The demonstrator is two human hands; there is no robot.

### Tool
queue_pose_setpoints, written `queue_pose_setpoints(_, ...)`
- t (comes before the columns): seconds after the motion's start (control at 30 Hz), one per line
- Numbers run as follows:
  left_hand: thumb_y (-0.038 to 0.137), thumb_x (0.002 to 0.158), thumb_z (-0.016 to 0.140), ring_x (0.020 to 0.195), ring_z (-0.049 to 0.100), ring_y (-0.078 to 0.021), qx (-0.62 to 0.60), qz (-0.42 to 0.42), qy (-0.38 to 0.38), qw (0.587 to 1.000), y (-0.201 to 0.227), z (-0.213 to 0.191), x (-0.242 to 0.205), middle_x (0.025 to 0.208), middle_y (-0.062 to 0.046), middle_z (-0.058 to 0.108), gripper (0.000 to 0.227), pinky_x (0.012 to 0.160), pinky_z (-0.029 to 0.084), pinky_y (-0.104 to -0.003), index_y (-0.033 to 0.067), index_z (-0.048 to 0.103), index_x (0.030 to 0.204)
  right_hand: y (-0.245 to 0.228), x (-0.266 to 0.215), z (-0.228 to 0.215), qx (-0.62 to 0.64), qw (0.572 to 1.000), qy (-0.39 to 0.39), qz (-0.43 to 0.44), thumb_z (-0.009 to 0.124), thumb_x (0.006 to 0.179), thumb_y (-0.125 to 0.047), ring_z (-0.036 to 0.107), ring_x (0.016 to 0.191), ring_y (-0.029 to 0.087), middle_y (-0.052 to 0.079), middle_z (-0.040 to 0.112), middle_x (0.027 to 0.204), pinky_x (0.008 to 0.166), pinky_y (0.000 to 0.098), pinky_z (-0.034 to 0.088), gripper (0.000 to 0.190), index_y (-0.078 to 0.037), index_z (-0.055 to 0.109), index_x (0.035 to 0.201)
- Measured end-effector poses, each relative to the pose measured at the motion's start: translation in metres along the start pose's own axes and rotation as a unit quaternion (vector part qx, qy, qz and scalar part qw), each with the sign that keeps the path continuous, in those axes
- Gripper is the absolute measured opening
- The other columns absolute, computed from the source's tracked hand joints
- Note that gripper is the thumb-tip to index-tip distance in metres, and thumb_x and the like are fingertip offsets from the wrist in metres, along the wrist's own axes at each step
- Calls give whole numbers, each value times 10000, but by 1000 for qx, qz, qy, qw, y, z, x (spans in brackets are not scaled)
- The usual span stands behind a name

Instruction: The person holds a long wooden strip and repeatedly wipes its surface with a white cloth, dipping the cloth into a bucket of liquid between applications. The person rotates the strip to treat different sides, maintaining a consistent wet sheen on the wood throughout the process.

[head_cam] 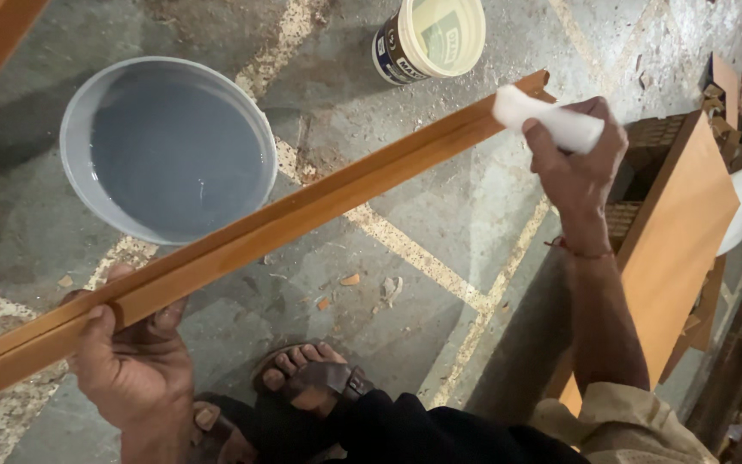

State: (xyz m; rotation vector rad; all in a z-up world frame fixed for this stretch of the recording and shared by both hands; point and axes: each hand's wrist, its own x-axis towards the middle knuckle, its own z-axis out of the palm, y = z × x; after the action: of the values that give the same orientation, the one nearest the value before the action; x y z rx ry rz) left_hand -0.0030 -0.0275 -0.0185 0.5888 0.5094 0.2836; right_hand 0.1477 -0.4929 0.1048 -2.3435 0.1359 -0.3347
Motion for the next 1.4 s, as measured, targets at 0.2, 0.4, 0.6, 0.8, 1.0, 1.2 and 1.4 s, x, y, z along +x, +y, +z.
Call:
queue_pose_setpoints(0.2, 106, 1131, 542, 974, 698, -224, -14, 4, -6, 1000, -1, 1, -1, 1226, -170, 715, 134, 717, 570, -335, 37, 589, 1236, -23, -16, 22, 11, 997, -52, -49, 788, 1004, 0, 683, 635, 150, 143, 691, 858, 475, 214, 544, 234, 37, 572, 1085)
queue_pose_setpoints(0.4, 134, 1116, 581, 877, 660, -171, -9, 0, 16, 1000, -1, 14, -2, 1175, -158, 720, 142, 673, 557, -293, 54, 630, 1224, -50, -30, 54, 53, 974, -135, -175, 749, 1042, 21, 670, 588, 180, 111, 564, 922, 399, 239, 535, 373, -66, 463, 1263)
queue_pose_setpoints(0.6, 162, 1152, 584, 865, 665, -180, -43, -45, -10, 998, -9, 23, -4, 1029, -145, 690, 245, 742, 588, -320, -57, 665, 1228, -97, -73, 95, -181, 878, -58, -440, 793, 998, -60, 670, 716, 245, 147, 588, 948, 576, 277, 642, 472, -35, 458, 1329)
queue_pose_setpoints(0.8, 125, 1137, 589, 1109, 701, -232, -60, -1, -46, 997, -16, 36, -12, 1278, -178, 712, 172, 779, 596, -344, 91, 623, 1302, -131, -99, 106, 121, 958, -255, -44, 790, 936, -96, 765, 626, 145, 178, 802, 933, 418, 234, 603, 259, -22, 581, 1070)
queue_pose_setpoints(1.0, 227, 1122, 511, 1145, 678, -250, -31, 1, -86, 996, -3, 16, -17, 1324, -176, 687, 316, 920, 589, -398, 29, 639, 1333, -168, -55, 46, 29, 974, -178, -141, 831, 946, -131, 778, 854, 183, 209, 763, 1075, 633, 274, 675, 341, 35, 653, 1186)
queue_pose_setpoints(1.2, 204, 1105, 514, 863, 627, -216, 19, -9, 6, 1000, -21, 6, -26, 1047, -129, 647, 307, 713, 544, -363, 81, 499, 1386, -197, 5, 103, -18, 863, -274, -425, 846, 1022, -112, 767, 1024, 245, 211, 741, 1084, 790, 317, 661, 320, 61, 637, 1191)
queue_pose_setpoints(1.4, 307, 1171, 509, 897, 594, -213, 150, -24, -105, 983, -1, 4, -46, 1154, -183, 646, 449, 751, 513, -350, -39, 543, 1455, -217, 13, 201, -116, 811, -332, -468, 778, 988, -26, 720, 677, 220, 175, 750, 909, 549, 333, 569, 234, 42, 644, 1167)
